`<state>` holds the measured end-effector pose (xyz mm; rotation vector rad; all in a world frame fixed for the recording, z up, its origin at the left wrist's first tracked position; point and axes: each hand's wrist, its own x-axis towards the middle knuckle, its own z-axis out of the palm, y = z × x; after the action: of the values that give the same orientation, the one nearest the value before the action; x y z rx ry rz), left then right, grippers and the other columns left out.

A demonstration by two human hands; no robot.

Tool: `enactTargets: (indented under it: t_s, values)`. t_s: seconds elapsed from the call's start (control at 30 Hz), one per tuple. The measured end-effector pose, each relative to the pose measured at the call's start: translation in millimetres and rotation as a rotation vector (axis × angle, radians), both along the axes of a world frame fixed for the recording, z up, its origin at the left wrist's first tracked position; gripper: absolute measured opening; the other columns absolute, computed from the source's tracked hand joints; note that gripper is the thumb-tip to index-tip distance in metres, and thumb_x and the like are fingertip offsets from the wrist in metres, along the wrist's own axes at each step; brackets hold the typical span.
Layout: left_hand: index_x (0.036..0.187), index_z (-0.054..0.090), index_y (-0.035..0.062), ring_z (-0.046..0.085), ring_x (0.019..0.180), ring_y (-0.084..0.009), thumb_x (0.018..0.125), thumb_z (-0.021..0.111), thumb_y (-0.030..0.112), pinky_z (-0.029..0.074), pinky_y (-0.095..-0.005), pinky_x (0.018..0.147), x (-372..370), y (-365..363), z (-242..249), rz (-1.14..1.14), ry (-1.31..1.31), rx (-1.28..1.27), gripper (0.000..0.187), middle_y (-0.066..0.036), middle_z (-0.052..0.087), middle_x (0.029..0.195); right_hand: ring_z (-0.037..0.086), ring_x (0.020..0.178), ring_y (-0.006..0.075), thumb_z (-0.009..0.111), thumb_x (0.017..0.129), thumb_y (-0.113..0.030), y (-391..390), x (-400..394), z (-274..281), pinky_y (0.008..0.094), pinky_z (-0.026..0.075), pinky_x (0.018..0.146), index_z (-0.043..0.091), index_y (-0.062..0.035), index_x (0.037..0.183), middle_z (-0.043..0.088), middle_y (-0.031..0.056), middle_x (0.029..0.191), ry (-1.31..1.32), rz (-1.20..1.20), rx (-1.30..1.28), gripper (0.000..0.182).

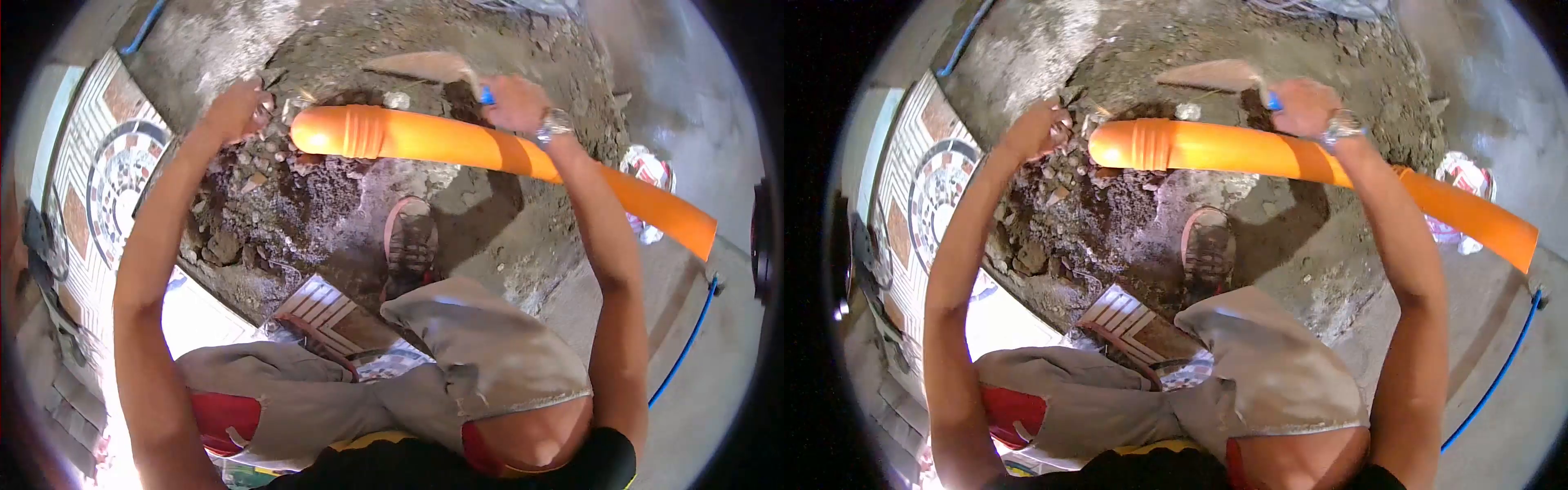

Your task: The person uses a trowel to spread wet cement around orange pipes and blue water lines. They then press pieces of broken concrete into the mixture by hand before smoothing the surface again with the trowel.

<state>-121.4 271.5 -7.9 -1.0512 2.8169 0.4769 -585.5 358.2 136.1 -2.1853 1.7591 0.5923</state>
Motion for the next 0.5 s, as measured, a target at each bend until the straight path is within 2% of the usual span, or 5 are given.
enactTargets:
  t_s: [0.07, 0.2, 0.27, 0.33, 0.5]
  values:
    - [0.105, 0.068, 0.0128, 0.058, 0.11, -0.0371, 0.077, 0.077, 0.027, 0.051, -0.047, 0.091, 10.3, 27.5, 2.2, 0.126, 0.011, 0.257, 0.032, -0.015, 0.058, 0.111, 0.068, 0.094, 0.0426, 0.065, 0.075, -0.02, -15.8, -16.9, 16.1, 0.0546, 0.055, 0.08, 0.067, -0.0051, 0.101, 0.069, 0.0243, 0.097, 0.13, -0.01, -0.011, 0.03]
    - [0.11, 0.067, 0.0133, 0.06, 0.11, -0.0384, 0.086, 0.072, 0.033, 0.049, -0.05, 0.093, 8.4, 35.8, 56.7, 0.064, -0.429, 0.5, 0.032, -0.018, 0.061, 0.124, 0.068, 0.096, 0.043, 0.062, 0.075, -0.018, -20.3, -20.3, -16.3, 0.054, 0.055, 0.08, 0.068, -0.0053, 0.098, 0.069, 0.0248, 0.098, 0.208, 0.115, 0.122, 0.027]
    - [0.11, 0.069, 0.0139, 0.057, 0.121, -0.0343, 0.084, 0.071, 0.023, 0.051, -0.0471, 0.097, 10.9, 37.3, 49.3, 0.455, -0.049, 0.267, 0.027, -0.014, 0.055, 0.134, 0.068, 0.096, 0.0432, 0.061, 0.075, -0.017, -25.6, 2.8, -31.5, 0.0539, 0.055, 0.08, 0.069, -0.0055, 0.098, 0.069, 0.0245, 0.099, 0.173, 0.198, 0.155, 0.027]
    - [0.131, 0.058, 0.0122, 0.051, 0.13, -0.0373, 0.092, 0.063, 0.021, 0.044, -0.0501, 0.107, 4.5, 23.8, 42.1, 0.357, 0.106, -0.017, 0.041, -0.018, 0.05, 0.144, 0.068, 0.095, 0.0432, 0.06, 0.075, -0.016, -23.0, 26.8, -37.0, 0.0534, 0.055, 0.081, 0.068, -0.0056, 0.099, 0.069, 0.0245, 0.102, 0.181, 0.154, 0.049, 0.028]
    - [0.134, 0.056, 0.0094, 0.046, 0.136, -0.0371, 0.087, 0.062, 0.005, 0.042, -0.048, 0.111, -33.2, 6.5, 1.9, 0.293, -0.051, -0.067, 0.048, -0.019, 0.04, 0.153, 0.068, 0.093, 0.0423, 0.061, 0.076, -0.021, -27.2, 65.2, 4.9, 0.0532, 0.054, 0.083, 0.066, -0.0077, 0.103, 0.07, 0.0208, 0.104, 0.01, 0.099, -0.032, 0.03]
